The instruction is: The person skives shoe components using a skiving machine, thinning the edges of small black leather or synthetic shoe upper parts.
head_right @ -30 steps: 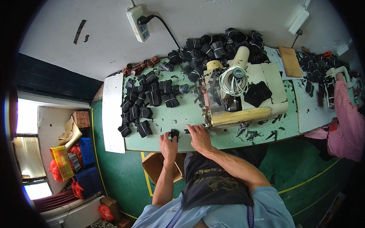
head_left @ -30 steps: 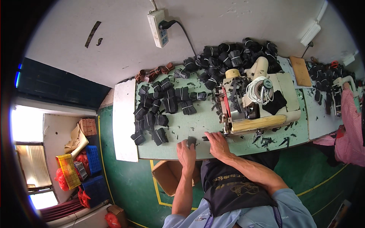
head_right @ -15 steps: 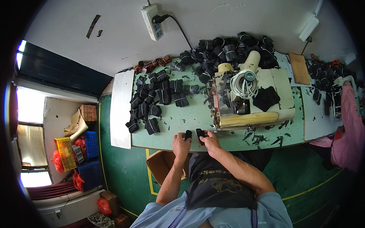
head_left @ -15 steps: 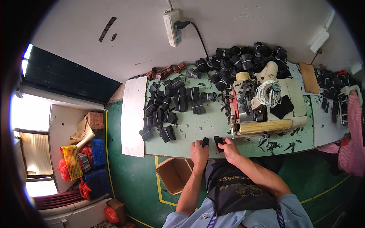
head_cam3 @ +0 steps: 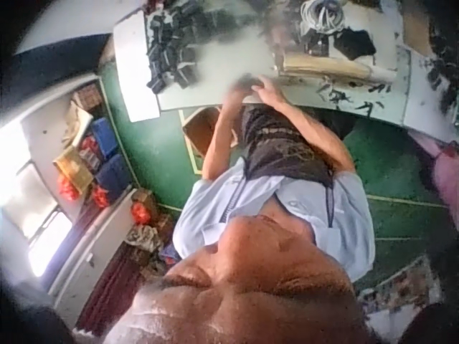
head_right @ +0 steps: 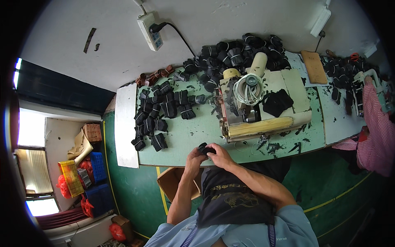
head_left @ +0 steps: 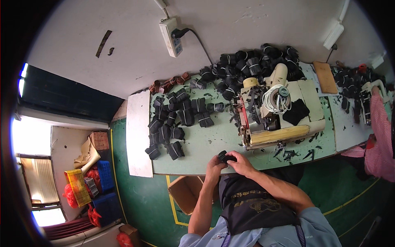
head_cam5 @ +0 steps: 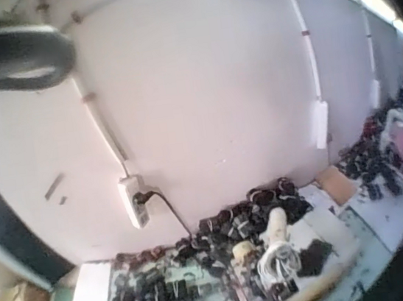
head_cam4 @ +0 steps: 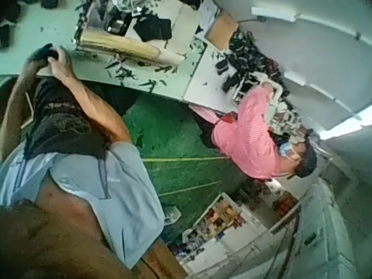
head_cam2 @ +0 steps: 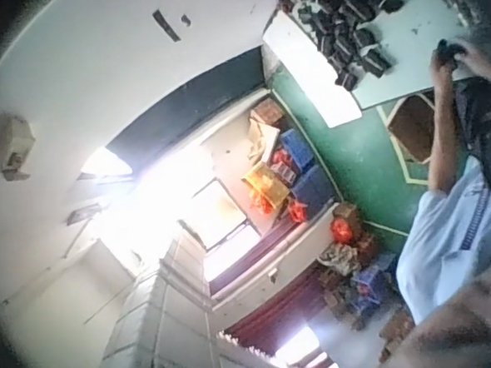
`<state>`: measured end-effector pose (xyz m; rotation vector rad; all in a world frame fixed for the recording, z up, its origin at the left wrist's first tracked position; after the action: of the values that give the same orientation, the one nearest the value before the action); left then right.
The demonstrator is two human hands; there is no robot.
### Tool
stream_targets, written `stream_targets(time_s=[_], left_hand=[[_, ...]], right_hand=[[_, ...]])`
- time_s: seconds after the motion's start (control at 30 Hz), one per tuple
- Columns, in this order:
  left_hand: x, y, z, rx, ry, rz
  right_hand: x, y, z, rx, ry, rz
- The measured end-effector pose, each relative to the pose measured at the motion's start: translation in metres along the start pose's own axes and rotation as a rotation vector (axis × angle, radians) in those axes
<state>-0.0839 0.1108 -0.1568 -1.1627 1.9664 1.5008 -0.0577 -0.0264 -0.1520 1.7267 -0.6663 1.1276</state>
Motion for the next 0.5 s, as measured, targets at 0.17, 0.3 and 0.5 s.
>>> stream_targets(time_s=[0.17,0.3,0.5], left_hand=[[-0.045,0.015,-0.008,-0.119,-0.819,-0.421],[-0.039,0.008,-0.026,-0.048,-1.186,-0.598],[-0.031,-0.001,-0.024,-0.006,-1.088,-0.41]], right_hand=[[0.065,0.018,-0.012,-0.102,0.791,0.488],[0.039,0.007,-0.011,-0.081,0.846,0.517],[0.032,0.007,0.001,-0.095,0.711,0.567]])
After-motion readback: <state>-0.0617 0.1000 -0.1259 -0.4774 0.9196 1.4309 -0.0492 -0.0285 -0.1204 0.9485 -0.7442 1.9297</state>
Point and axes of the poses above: each hand's wrist, its own y-axis away from the middle knuckle, its own z-axis out of the back of the hand, x = y × z, the point moved 7 cm from there along -y, towards the middle knuckle, and after that the axes turned 4 degrees about x, right-handed, at the moved point
